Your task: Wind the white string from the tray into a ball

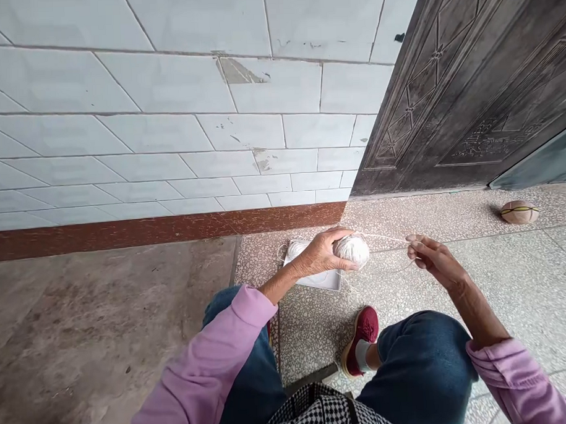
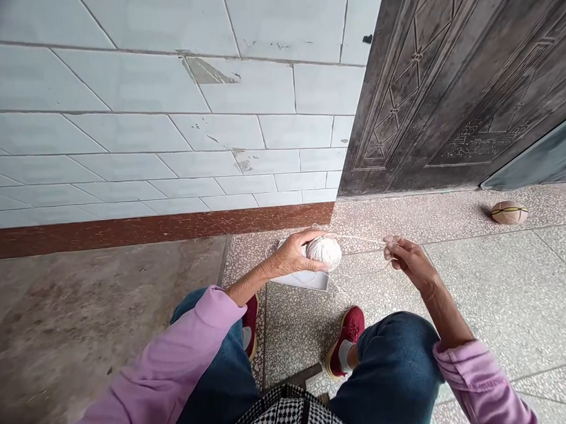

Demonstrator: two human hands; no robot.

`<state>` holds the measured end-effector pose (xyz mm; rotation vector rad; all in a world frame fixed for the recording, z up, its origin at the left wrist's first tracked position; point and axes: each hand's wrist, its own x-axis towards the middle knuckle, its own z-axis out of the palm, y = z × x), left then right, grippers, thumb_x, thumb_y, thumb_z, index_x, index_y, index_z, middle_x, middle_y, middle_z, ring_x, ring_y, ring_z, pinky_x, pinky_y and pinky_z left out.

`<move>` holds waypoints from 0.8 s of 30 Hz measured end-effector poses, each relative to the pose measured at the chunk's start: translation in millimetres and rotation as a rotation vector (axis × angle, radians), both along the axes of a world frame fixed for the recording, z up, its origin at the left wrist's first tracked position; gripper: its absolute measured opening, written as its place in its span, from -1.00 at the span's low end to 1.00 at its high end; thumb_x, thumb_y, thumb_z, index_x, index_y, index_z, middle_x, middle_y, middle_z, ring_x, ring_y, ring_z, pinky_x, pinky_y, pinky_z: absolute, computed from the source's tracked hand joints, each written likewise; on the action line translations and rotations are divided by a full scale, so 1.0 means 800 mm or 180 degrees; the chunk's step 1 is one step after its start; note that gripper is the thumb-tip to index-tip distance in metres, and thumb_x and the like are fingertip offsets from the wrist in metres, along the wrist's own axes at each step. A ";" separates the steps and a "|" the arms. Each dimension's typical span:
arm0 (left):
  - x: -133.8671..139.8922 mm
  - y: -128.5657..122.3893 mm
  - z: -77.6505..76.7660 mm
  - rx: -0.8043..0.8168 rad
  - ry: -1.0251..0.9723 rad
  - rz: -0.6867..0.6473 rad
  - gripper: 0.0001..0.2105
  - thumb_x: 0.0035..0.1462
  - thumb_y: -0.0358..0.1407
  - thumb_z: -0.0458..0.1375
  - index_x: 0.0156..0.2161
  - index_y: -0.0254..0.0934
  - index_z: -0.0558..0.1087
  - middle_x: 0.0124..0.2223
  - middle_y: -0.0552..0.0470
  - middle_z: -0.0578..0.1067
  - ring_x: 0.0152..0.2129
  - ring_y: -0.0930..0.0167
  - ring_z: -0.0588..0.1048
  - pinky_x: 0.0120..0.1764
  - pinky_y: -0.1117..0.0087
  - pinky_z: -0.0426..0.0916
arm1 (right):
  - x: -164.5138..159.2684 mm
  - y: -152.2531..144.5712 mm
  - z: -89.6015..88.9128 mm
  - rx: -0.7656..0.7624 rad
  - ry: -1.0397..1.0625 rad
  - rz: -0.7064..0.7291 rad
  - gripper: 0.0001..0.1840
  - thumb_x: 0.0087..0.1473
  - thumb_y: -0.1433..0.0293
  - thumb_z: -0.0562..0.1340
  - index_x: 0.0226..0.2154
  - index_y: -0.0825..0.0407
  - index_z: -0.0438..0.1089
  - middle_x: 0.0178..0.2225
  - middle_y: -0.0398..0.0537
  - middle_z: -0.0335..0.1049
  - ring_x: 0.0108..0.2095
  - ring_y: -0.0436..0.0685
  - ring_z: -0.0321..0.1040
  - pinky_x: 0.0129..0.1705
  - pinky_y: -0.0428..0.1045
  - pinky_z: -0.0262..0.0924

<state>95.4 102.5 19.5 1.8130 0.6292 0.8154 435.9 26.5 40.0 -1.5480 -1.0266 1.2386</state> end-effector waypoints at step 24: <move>0.009 -0.007 0.005 -0.0317 -0.0060 -0.0246 -0.21 -0.16 -0.05 0.67 0.19 -0.27 0.62 0.13 -0.18 0.64 0.08 0.11 0.59 0.20 0.08 0.43 | -0.146 0.021 0.014 0.1145 -0.0119 0.0146 -0.74 0.05 0.15 0.55 -0.42 -0.01 0.67 -0.33 0.00 0.69 -0.44 0.05 0.42 -0.40 -0.03 0.36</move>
